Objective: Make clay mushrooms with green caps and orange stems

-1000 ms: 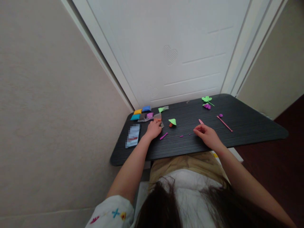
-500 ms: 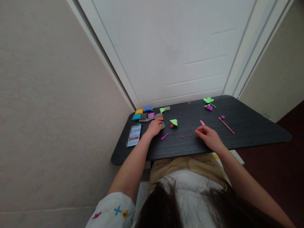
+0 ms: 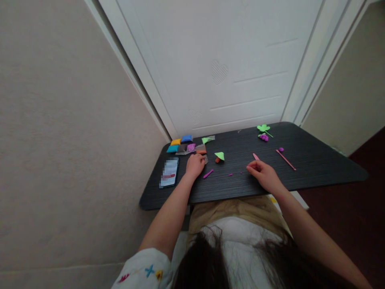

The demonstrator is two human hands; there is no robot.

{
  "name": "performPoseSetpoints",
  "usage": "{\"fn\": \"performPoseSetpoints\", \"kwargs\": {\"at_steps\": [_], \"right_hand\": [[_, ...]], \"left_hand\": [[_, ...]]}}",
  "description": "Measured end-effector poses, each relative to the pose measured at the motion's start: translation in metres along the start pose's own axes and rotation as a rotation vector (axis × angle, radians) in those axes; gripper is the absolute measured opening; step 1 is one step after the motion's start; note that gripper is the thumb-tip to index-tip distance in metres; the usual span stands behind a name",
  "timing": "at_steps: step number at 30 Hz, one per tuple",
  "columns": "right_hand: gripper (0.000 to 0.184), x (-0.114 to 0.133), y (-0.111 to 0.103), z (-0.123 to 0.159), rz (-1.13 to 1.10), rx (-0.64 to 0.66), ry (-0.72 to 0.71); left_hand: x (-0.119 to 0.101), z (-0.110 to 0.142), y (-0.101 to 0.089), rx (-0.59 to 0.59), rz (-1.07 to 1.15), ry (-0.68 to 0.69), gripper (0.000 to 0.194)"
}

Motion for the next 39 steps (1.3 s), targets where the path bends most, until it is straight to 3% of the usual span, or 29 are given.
{"fn": "performPoseSetpoints", "kwargs": {"at_steps": [12,25,39], "right_hand": [[0.023,-0.003,0.001,0.000,-0.013,0.006,0.000],[0.023,0.001,0.000,0.001,0.005,0.004,0.009],[0.023,0.001,-0.001,0.001,-0.007,0.001,-0.019]], "left_hand": [[-0.002,0.005,-0.005,0.124,0.094,0.151,0.032],[0.010,0.019,0.001,0.087,0.222,0.054,0.034],[0.012,0.022,-0.002,0.062,0.316,0.063,0.026]]}}
Point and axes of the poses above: each hand's wrist, its own z-axis away from the middle knuckle, its own y-axis out of the palm, x = y × z, the point moved 6 cm from there along -z, towards the middle knuckle, and after that the axes turned 4 degrees about x, right-handed, at the moved point
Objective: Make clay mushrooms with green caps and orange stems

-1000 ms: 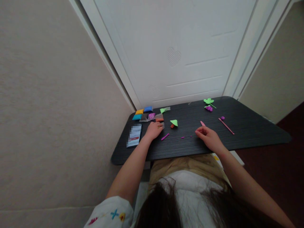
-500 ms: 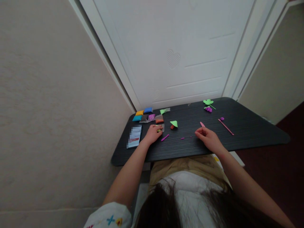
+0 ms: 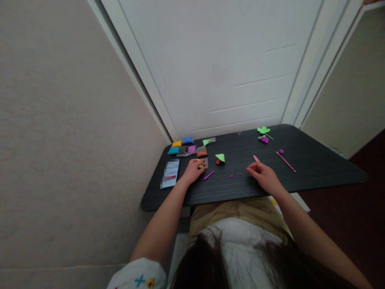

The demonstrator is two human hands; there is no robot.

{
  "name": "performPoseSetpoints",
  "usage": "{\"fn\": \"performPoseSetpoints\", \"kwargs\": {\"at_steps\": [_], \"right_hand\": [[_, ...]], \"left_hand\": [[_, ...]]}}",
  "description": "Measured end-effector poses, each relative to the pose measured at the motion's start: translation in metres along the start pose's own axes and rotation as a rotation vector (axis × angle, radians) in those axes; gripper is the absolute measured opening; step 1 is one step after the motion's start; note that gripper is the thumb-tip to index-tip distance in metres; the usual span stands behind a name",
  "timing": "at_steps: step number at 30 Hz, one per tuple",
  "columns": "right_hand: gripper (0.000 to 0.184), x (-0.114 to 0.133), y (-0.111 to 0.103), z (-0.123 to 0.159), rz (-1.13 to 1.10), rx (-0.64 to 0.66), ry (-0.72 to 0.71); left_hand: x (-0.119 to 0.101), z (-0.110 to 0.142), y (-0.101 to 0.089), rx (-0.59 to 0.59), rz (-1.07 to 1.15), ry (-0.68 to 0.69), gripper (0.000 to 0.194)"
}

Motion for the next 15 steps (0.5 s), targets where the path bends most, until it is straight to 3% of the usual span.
{"fn": "performPoseSetpoints", "kwargs": {"at_steps": [15], "right_hand": [[0.023,-0.001,-0.002,0.000,-0.019,-0.038,0.002]], "left_hand": [[-0.022,0.017,-0.007,-0.027,-0.101,0.118,0.020]]}}
Point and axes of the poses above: each hand's wrist, its own z-axis away from the middle knuckle, its own y-axis out of the palm, x = y × z, the point moved 6 cm from there along -z, towards the middle knuckle, and after that the axes turned 4 degrees about x, right-handed, at the moved point
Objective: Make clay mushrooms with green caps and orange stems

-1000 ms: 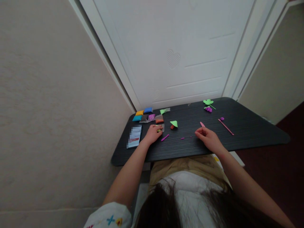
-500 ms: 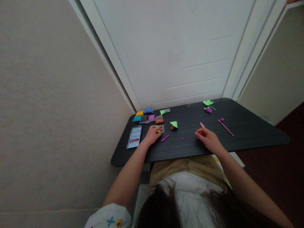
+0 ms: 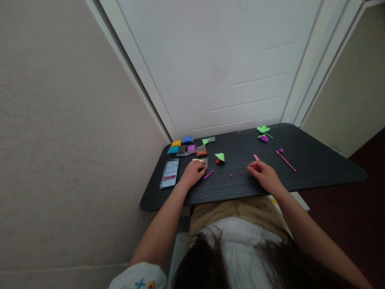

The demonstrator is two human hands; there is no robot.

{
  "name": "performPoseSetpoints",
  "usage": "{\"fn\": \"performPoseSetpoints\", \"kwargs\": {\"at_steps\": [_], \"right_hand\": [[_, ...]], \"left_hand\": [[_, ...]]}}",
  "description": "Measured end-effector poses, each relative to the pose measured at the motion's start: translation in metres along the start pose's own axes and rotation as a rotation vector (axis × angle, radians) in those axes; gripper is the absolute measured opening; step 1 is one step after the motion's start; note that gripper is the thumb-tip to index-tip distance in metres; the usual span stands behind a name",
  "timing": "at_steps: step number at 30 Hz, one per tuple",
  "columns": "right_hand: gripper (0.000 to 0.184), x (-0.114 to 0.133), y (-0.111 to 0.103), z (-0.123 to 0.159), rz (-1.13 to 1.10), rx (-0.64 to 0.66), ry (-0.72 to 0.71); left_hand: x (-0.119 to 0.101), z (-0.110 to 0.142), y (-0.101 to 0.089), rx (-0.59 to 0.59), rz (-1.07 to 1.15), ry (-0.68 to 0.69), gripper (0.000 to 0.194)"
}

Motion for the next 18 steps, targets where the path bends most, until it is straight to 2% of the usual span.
{"fn": "performPoseSetpoints", "kwargs": {"at_steps": [9,14,18], "right_hand": [[0.022,-0.004,0.000,0.000,0.008,-0.015,0.003],[0.022,-0.002,-0.001,0.000,0.040,-0.014,-0.002],[0.020,-0.003,-0.001,0.000,0.046,-0.027,0.002]], "left_hand": [[-0.013,0.009,-0.002,0.001,-0.225,0.112,0.029],[-0.015,0.010,-0.001,0.080,-0.268,0.103,0.034],[-0.013,0.012,0.000,0.093,-0.248,0.065,0.036]]}}
Point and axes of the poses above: each hand's wrist, its own z-axis away from the middle knuckle, its own y-axis out of the palm, x = y × z, the point moved 6 cm from there along -z, towards the middle knuckle, and after that the axes turned 4 degrees about x, right-handed, at the moved point
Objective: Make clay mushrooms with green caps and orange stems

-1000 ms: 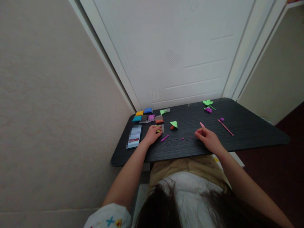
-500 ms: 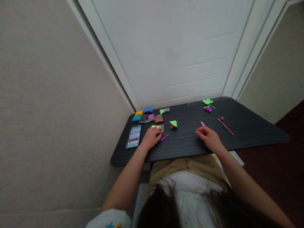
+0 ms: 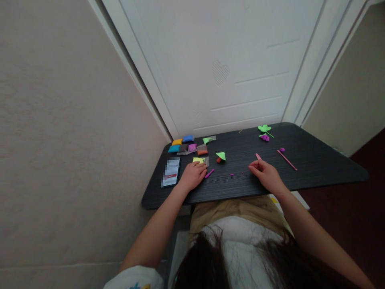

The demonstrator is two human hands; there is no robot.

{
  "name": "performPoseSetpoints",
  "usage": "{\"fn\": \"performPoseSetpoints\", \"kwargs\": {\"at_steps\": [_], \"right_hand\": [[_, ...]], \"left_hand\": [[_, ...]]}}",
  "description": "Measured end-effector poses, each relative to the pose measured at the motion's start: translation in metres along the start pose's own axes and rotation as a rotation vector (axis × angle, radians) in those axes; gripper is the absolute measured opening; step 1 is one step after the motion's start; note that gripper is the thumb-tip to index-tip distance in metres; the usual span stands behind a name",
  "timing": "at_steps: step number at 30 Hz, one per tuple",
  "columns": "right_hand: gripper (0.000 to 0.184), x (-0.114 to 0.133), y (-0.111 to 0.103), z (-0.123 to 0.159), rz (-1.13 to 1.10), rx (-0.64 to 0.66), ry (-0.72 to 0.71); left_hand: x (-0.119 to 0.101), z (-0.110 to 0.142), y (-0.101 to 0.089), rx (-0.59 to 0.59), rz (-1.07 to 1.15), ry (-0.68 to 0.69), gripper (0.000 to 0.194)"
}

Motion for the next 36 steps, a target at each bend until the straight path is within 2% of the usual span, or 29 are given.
{"fn": "performPoseSetpoints", "kwargs": {"at_steps": [5,10,23,27,30,36], "right_hand": [[0.022,-0.005,0.000,-0.001,-0.031,-0.015,0.000],[0.026,-0.007,-0.002,-0.002,-0.046,-0.045,-0.016],[0.023,0.001,-0.002,0.001,-0.014,-0.023,-0.010],[0.019,0.000,-0.002,0.000,-0.026,-0.034,-0.037],[0.023,-0.002,-0.002,-0.001,-0.068,-0.041,-0.042],[0.023,0.002,0.001,0.003,-0.154,0.019,-0.006]], "left_hand": [[0.004,0.002,0.003,-0.027,0.049,-0.085,0.033],[0.003,0.000,0.004,-0.038,0.055,-0.037,0.033],[0.015,-0.030,-0.002,-0.098,0.046,-0.076,0.027],[0.014,-0.024,-0.011,-0.180,0.048,-0.106,0.032],[0.008,-0.015,-0.018,-0.224,0.092,-0.147,0.030],[-0.020,0.008,-0.013,-0.122,0.159,-0.170,0.034]]}}
Point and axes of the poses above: each hand's wrist, its own z-axis away from the middle knuckle, its own y-axis out of the palm, x = y × z, the point moved 6 cm from there along -z, towards the middle knuckle, and after that the axes turned 4 degrees about x, right-handed, at the moved point
